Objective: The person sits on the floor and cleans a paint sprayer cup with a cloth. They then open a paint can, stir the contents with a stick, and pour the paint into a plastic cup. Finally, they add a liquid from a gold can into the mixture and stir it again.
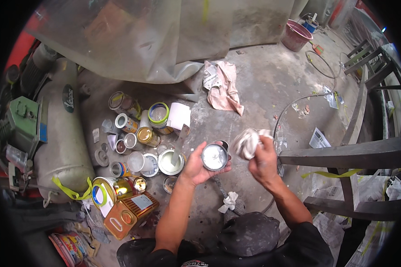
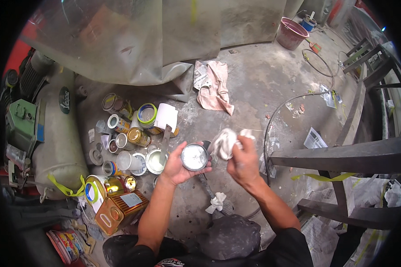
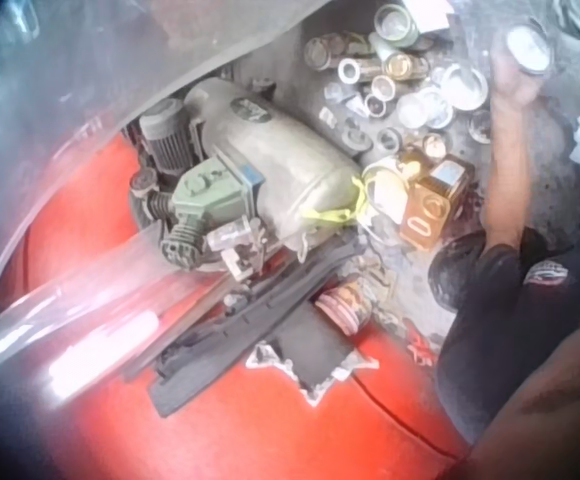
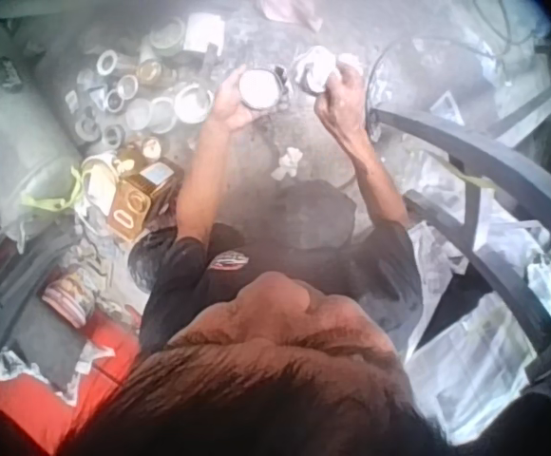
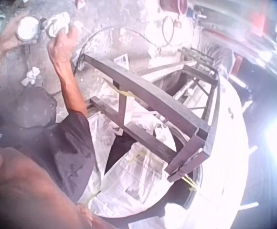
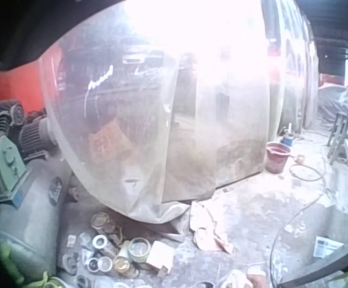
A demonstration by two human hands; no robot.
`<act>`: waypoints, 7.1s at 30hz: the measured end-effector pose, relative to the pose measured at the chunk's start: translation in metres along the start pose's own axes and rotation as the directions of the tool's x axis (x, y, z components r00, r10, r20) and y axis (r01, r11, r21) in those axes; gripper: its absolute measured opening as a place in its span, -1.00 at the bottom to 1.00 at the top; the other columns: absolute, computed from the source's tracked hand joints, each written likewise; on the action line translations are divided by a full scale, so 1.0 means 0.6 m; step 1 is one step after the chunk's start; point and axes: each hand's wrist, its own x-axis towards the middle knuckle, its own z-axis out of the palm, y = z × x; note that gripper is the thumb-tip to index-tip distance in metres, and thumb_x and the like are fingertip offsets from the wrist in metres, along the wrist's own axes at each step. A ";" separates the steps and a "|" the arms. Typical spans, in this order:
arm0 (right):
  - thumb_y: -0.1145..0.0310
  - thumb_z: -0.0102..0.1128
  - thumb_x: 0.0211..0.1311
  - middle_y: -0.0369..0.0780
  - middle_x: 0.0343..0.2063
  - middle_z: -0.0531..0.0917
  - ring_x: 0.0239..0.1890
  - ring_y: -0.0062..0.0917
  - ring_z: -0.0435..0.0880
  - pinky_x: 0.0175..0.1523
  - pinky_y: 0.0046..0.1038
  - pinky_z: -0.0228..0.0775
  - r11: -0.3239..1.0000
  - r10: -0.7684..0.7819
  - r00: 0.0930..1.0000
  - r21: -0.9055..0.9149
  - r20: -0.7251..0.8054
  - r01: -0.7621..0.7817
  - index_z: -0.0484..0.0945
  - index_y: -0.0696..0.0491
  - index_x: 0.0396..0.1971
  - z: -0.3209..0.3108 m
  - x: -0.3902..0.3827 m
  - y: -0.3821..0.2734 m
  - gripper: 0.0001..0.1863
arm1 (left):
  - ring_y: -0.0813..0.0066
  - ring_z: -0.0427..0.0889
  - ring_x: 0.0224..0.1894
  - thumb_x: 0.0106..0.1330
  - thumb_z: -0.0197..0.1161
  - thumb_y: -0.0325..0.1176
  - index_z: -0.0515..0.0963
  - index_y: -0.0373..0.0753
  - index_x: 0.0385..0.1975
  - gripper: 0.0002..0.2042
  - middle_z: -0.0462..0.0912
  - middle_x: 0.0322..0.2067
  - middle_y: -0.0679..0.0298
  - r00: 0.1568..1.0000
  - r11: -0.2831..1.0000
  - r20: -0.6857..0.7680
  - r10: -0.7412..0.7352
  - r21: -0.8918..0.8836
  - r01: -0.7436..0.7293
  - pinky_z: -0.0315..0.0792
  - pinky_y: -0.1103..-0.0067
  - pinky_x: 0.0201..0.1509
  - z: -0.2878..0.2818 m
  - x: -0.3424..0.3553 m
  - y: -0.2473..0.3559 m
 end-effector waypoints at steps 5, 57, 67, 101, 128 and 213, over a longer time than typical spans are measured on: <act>0.59 0.29 -0.10 -0.10 -0.22 0.59 -0.24 -0.28 0.62 -0.23 -0.31 0.51 0.971 -0.213 0.966 0.141 0.144 0.193 0.65 0.10 -0.05 -0.033 0.015 -0.031 -0.53 | 0.15 0.69 -0.07 0.51 -0.43 0.31 0.38 -0.18 0.22 -0.29 0.63 -0.06 -0.02 0.996 0.986 -0.036 0.083 0.151 -0.077 0.64 0.25 -0.08 -0.007 0.012 -0.016; 0.54 0.11 0.29 -0.25 -0.32 0.66 -0.37 -0.66 0.63 -0.27 -0.60 0.52 -0.237 0.651 0.532 0.810 0.542 -0.536 0.48 0.20 -0.07 0.042 0.008 -0.100 -0.77 | -0.06 0.62 -0.01 0.50 -0.15 0.21 0.48 -0.35 0.21 -0.32 0.57 -0.02 -0.10 0.558 -0.218 0.395 0.729 0.908 -0.358 0.51 0.24 0.09 0.026 0.008 -0.062; 0.66 0.33 -0.06 -0.17 -0.44 0.56 -0.48 -0.29 0.60 -0.37 -0.37 0.43 0.854 -0.278 0.959 0.442 -0.057 0.274 0.40 0.12 -0.14 0.059 -0.029 -0.128 -0.56 | 0.46 0.64 -0.35 0.37 0.29 -0.07 0.54 -0.28 -0.12 -0.64 0.64 -0.36 0.22 0.902 0.933 -0.255 0.348 0.000 -0.360 0.55 0.56 -0.22 0.095 -0.013 -0.035; 0.55 0.13 0.27 -0.26 -0.31 0.64 -0.42 -0.65 0.62 -0.35 -0.53 0.49 0.300 0.516 0.776 0.771 0.363 -0.561 0.40 0.17 0.01 0.054 -0.048 -0.147 -0.68 | 0.60 0.62 -0.28 0.33 0.34 -0.34 0.66 -0.35 -0.29 -0.83 0.68 -0.31 0.28 0.587 0.483 -0.119 0.801 0.707 -0.516 0.50 0.61 -0.18 0.070 -0.013 -0.059; 0.25 0.01 0.37 0.08 0.42 0.17 0.49 -0.03 0.06 0.52 -0.10 -0.13 0.765 0.152 0.967 0.596 0.203 -0.246 0.30 0.13 0.37 0.104 0.007 -0.113 -0.40 | 0.52 0.47 0.18 0.60 -0.12 -0.06 0.38 -0.29 0.28 -0.52 0.50 0.14 0.30 0.770 0.764 -0.161 0.617 0.358 -0.537 0.35 0.55 0.30 0.064 0.011 -0.087; 0.01 0.28 0.18 0.18 0.15 0.47 0.15 0.08 0.52 0.25 -0.12 0.36 0.675 0.520 0.444 -0.033 0.729 -0.737 0.36 0.14 0.30 0.233 -0.265 -0.011 -0.23 | 0.05 0.68 -0.18 0.46 0.14 -0.12 0.68 -0.30 -0.13 -0.65 0.70 -0.15 0.02 0.508 0.233 -0.232 0.830 0.970 0.062 0.50 0.35 -0.01 -0.091 0.118 -0.034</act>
